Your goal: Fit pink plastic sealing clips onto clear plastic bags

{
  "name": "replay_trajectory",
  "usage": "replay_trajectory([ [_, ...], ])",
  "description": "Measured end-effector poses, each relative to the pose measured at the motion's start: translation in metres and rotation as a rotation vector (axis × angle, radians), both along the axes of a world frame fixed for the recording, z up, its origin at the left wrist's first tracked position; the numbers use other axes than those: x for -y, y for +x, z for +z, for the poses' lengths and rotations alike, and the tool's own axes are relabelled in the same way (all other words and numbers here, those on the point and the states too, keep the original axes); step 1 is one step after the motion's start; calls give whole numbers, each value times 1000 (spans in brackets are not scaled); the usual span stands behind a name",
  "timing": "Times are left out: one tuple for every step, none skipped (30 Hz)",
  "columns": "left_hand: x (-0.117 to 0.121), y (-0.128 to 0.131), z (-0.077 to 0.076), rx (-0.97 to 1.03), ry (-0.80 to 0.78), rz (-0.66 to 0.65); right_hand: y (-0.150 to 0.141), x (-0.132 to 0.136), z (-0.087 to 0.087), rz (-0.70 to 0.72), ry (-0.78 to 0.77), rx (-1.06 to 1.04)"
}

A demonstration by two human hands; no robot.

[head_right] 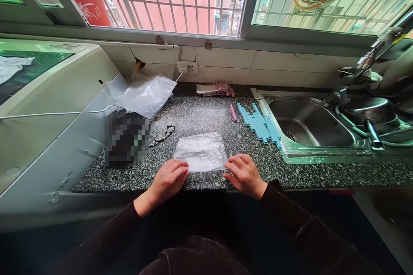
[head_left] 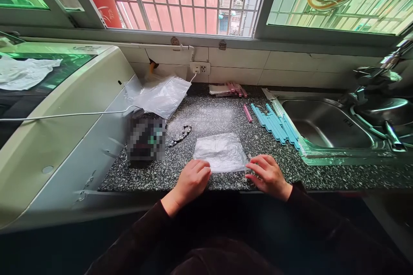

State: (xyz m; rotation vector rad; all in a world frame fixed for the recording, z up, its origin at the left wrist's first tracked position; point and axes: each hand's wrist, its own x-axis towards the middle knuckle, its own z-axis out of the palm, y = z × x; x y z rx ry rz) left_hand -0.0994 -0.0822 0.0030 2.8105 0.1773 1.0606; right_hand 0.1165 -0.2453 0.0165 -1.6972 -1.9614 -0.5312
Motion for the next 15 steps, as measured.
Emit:
replay_trajectory([
  [0,0,0,5,-9,-14,-1,-1,0,3,-1,21],
  [0,0,0,7,-18,-33,-3,-2,0,8,0,42],
  [1,-1,0,9,-24,-51,-3,-4,0,12,3,57],
  [0,-2,1,9,-30,-68,-4,-6,-1,14,6,63],
  [0,-3,1,6,-37,-81,-4,-7,-1,16,8,61],
  [0,-5,1,1,-43,-93,-4,-8,-1,16,7,53],
  [-1,-8,2,-9,-49,-103,-4,-9,-1,17,5,43],
  [-2,-10,3,-20,-55,-111,-3,-9,0,21,3,30],
  [-3,-13,3,-33,-58,-117,-3,-8,1,25,1,15],
  [-4,-16,3,-49,-58,-120,-2,-7,3,31,3,-2],
  [-6,-18,4,-65,-58,-116,-2,-6,4,37,7,-21],
  [-8,-19,4,-79,-59,-107,-2,-5,6,42,10,-41],
  [-10,-20,3,-91,-65,-93,-2,-4,7,46,12,-60],
  [-11,-20,3,-100,-77,-83,-3,-3,8,49,10,-76],
  [-13,-20,2,-108,-100,-78,-2,-3,8,55,6,-85],
])
